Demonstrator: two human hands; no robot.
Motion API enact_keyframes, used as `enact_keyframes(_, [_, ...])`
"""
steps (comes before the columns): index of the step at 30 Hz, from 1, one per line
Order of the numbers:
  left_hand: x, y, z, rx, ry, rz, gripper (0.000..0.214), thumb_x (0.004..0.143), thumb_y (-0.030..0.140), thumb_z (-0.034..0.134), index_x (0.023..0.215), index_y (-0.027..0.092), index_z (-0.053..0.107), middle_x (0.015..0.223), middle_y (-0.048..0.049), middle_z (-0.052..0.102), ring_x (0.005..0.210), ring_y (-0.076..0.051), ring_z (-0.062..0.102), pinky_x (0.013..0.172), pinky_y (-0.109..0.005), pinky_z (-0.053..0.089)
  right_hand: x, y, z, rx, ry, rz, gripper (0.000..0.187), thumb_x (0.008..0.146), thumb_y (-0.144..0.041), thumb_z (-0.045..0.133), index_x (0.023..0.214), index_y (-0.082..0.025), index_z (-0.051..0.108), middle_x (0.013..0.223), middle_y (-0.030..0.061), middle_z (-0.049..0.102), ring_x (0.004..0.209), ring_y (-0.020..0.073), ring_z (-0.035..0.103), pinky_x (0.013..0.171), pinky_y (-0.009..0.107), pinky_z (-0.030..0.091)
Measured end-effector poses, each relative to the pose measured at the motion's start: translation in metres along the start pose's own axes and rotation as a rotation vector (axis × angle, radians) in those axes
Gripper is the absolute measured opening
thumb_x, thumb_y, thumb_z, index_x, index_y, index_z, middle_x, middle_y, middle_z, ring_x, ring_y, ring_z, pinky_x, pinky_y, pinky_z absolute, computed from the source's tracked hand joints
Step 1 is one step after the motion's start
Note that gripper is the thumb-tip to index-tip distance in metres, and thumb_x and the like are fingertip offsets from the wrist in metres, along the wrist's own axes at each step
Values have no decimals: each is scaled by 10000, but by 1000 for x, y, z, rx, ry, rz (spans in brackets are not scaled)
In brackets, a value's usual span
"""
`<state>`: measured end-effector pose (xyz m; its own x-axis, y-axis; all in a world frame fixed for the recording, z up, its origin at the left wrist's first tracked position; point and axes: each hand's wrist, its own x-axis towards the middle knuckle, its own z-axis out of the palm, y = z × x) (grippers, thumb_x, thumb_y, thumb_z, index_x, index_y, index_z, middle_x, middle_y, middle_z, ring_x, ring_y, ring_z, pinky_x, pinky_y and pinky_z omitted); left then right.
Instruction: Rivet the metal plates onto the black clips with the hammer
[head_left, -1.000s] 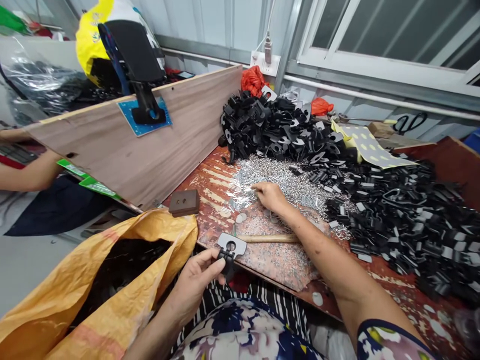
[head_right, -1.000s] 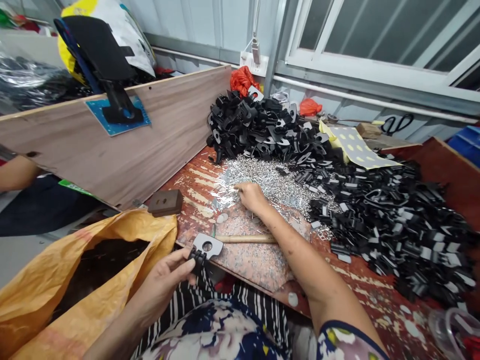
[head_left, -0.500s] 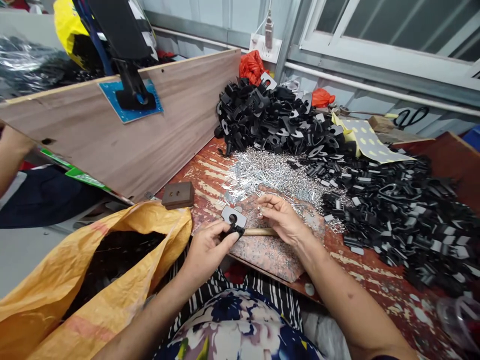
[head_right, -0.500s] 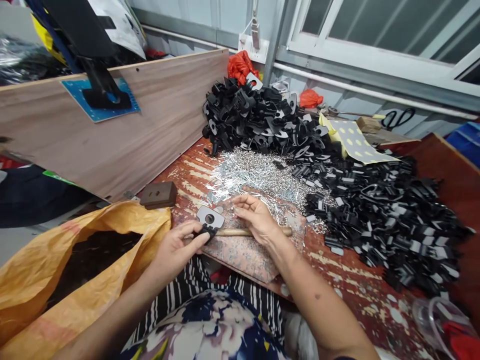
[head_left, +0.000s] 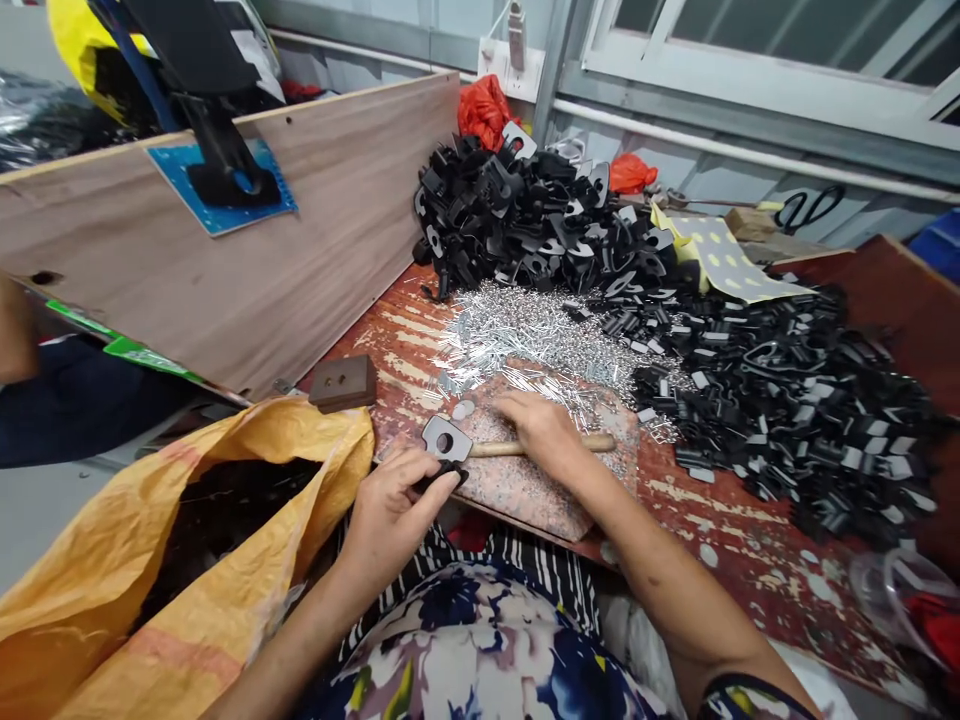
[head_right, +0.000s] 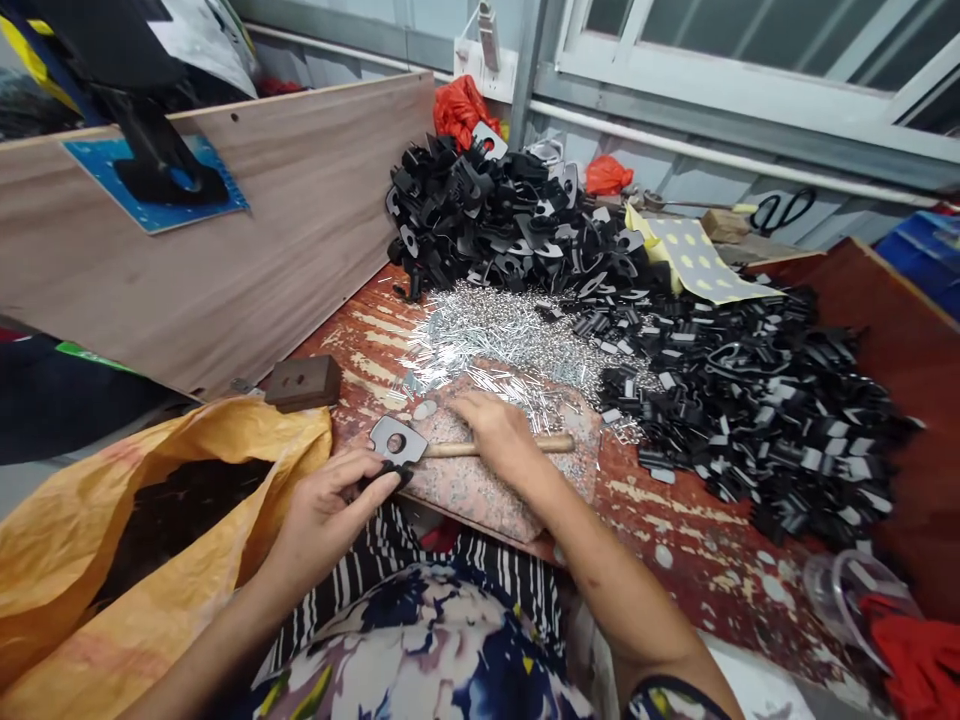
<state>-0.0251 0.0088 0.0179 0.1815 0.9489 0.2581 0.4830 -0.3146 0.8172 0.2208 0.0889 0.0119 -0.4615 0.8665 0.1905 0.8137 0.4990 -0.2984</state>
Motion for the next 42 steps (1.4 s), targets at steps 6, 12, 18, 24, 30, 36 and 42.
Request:
enact_keyframes(6, [-9,-6,-14,-62,22,-123,286,932,344,634,682,209,596,704,-9,582,689,-179,559,656,-289,412,-7,19,-21,121,198,132,270,980,-137,506,1079,-250,730,1042,53,724,986,218,650,897,379,500])
enact_keyframes(12, [-11,-11,-13,-50,1,-99,260,934,332,639,703,213,625,733,-20,625,720,-192,589,663,-296,424,-13,-1,-1,-8,22,142,105,944,-242,627,885,-216,711,911,71,655,938,245,575,843,383,440])
enact_keyframes(18, [-4,7,-18,191,-74,113,102,887,327,713,848,234,699,880,-52,729,820,-241,603,788,-375,431,-13,-39,-17,472,-152,101,129,899,-120,553,860,-223,620,764,-21,620,694,133,551,672,279,414])
enact_keyframes(24, [-4,26,-17,270,-341,231,169,910,267,664,743,241,662,766,-44,674,728,-229,547,771,-396,407,-15,-58,-32,1176,-703,158,180,787,-192,719,865,-232,562,701,-67,611,623,97,575,584,225,453])
enact_keyframes(30, [-11,28,-8,296,-335,250,203,865,183,632,673,237,599,696,-19,613,647,-206,505,680,-355,365,-16,-59,-13,1296,-827,321,358,679,-237,822,869,-226,519,640,-89,619,543,90,586,532,205,478])
enact_keyframes(36, [-9,15,-17,65,-121,18,353,876,296,682,577,213,513,601,17,479,624,-177,454,657,-314,341,26,-42,-18,631,-405,91,113,921,-210,617,999,-241,693,794,-21,718,682,123,632,645,249,480])
enact_keyframes(42, [-16,-6,-18,-433,-2,-393,335,801,368,732,583,190,550,664,5,478,626,-148,448,525,-246,362,112,-23,17,-86,-194,126,201,938,-199,577,890,-203,771,1015,104,777,998,240,678,870,337,469])
